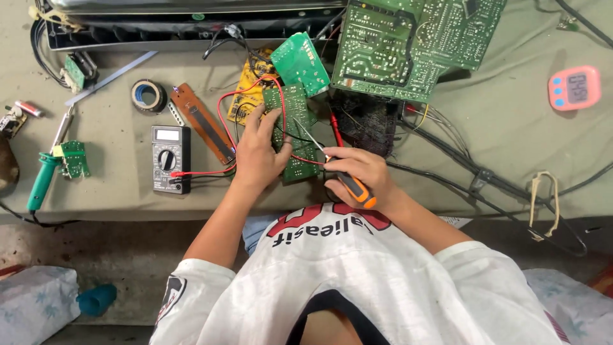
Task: Testing electronic components on various circuit boards using a multimeter and a screwdriver for diagnostics.
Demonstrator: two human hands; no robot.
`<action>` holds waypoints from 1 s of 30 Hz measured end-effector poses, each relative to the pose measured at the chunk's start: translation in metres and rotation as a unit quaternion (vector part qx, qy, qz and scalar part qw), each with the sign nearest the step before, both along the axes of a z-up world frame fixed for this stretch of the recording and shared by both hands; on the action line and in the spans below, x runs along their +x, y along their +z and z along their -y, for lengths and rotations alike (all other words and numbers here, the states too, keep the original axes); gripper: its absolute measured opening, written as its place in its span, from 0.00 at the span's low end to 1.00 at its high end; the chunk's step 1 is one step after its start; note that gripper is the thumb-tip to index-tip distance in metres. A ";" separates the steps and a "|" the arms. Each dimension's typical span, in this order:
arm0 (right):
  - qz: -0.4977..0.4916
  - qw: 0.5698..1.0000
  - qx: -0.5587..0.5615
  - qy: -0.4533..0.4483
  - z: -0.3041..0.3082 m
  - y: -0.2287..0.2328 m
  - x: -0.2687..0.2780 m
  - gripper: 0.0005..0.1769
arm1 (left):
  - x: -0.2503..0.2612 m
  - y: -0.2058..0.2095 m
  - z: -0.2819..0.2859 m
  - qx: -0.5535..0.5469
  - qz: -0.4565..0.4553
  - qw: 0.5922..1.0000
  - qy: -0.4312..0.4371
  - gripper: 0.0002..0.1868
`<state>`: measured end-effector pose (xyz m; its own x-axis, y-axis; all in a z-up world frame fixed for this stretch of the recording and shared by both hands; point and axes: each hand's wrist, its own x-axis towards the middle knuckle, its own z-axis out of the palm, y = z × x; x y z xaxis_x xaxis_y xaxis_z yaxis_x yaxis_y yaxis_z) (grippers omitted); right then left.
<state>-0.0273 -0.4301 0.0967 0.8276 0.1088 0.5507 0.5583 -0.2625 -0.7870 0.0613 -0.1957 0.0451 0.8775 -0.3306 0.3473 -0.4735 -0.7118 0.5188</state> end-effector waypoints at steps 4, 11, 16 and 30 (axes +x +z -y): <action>0.000 1.000 -0.018 0.012 0.001 -0.006 -0.003 0.12 | 0.000 0.017 -0.001 -0.029 -0.060 0.998 0.005 0.34; -0.001 0.999 -0.020 0.026 -0.005 -0.006 -0.003 0.11 | 0.010 0.013 -0.005 -0.077 -0.018 0.997 0.023 0.29; 0.011 0.997 -0.063 0.032 -0.010 -0.003 -0.007 0.13 | 0.027 0.002 -0.004 -0.115 0.033 0.993 0.014 0.25; 0.029 0.994 -0.097 0.034 -0.013 -0.005 -0.006 0.13 | 0.019 0.012 0.001 -0.258 -0.087 0.954 0.127 0.19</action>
<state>-0.0334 -0.4171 0.0917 0.7825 0.2713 0.5604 0.6224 -0.3663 -0.6917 0.0808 -0.1969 0.0574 0.9658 0.0764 0.2476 -0.1938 -0.4213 0.8860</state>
